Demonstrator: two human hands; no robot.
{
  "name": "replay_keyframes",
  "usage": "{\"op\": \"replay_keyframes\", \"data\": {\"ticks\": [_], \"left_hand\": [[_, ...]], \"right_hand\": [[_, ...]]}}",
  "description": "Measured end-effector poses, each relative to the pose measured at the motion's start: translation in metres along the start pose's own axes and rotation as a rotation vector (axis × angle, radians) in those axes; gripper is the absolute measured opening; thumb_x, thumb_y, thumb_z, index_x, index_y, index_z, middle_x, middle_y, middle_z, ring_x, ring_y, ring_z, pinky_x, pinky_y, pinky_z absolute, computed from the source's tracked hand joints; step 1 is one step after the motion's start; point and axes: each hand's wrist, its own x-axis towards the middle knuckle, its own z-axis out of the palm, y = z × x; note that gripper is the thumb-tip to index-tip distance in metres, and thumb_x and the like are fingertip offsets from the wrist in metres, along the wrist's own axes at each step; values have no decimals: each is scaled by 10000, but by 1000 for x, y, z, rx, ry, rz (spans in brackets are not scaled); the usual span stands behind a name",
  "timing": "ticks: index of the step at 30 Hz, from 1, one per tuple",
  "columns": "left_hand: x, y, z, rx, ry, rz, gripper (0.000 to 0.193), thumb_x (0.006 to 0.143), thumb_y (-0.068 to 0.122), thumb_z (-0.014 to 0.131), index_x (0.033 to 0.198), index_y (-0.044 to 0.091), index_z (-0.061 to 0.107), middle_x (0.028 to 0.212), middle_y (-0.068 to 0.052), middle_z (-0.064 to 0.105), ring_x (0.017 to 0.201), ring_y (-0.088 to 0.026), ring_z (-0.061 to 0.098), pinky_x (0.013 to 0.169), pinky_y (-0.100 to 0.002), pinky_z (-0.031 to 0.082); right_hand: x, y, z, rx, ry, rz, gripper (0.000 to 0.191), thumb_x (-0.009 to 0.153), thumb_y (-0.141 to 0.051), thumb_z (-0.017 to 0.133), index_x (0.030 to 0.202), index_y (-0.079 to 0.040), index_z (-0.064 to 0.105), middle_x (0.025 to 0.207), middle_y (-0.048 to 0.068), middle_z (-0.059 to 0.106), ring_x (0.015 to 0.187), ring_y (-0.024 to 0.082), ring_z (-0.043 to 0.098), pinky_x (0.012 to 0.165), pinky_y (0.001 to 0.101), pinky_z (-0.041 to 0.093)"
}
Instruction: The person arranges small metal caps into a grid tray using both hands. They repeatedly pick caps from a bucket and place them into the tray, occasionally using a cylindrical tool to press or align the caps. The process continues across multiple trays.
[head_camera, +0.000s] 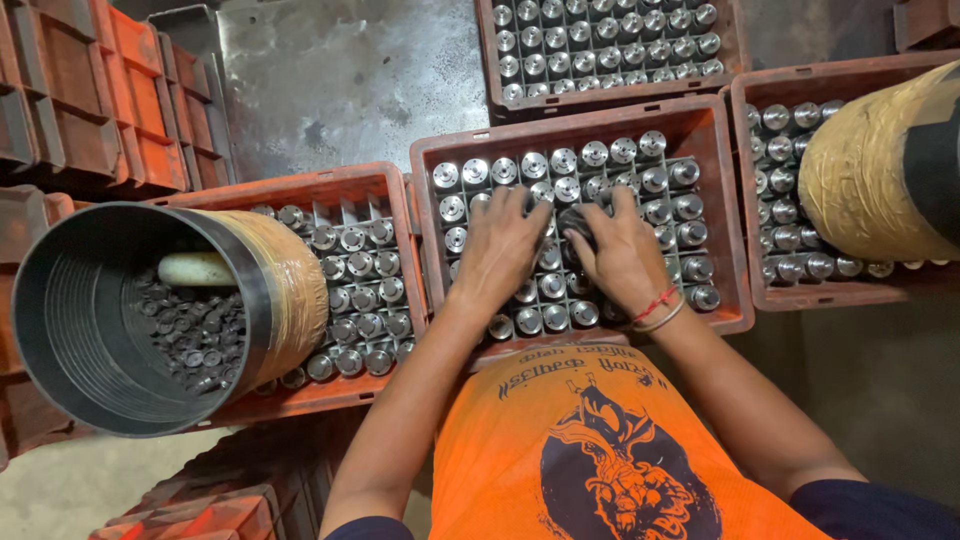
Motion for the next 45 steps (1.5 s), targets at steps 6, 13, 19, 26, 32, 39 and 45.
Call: {"op": "replay_keyframes", "data": {"ticks": [6,13,19,26,32,39,45], "left_hand": [[-23,-13,-23,103,-130,-34,408,769,-42,666,1093,198,730,1464,-160,456,1430,-388,352,1107,-688,293],[-35,-20,-21,15,-143,75,378,802,5,625,1085,219,755,1582,-145,323,1497,-403,220,1151,-745,171],[-23,-26,-7,64,-257,145,182,876,38,591,1009,113,691,1595,-136,335,1511,-398,216,1136,-731,165],[-40,-45,-20,-187,78,190,154,928,111,584,1081,115,604,1464,-122,532,1475,-346,392,1200,-625,275],[-40,-35,-34,-1163,-28,-296,329,1059,380,490,1226,96,493,1145,-140,711,1124,-304,686,1004,-486,480],[-48,14,-19,-189,42,-179,360,909,177,658,1189,-2,519,974,-234,601,769,-433,671,630,-508,565],[-50,14,-2,-106,-5,-89,159,929,-14,585,1084,-27,617,1076,-257,552,893,-402,668,765,-485,571]], "right_hand": [[2,8,6,-13,-9,-19,326,893,-269,810,1099,-41,701,1009,166,577,828,349,609,711,456,516],[-2,48,-11,-180,23,-27,365,840,-390,847,955,-59,748,996,163,551,958,367,535,785,485,431],[-2,58,8,-138,58,-74,271,870,-305,832,945,-57,749,980,133,559,978,344,545,839,476,450],[-2,55,-51,246,49,70,294,906,-278,790,1078,-41,762,1029,129,624,967,274,612,795,393,507],[3,40,-60,771,-46,339,370,987,-374,651,1187,-70,584,1104,98,686,989,234,666,869,367,554],[1,26,-23,39,-69,54,456,891,-217,778,1251,-18,581,1053,260,660,885,417,665,757,472,548],[-11,26,-22,54,-63,64,368,862,-186,804,1175,-33,687,1084,203,639,864,422,671,741,457,544]]}}
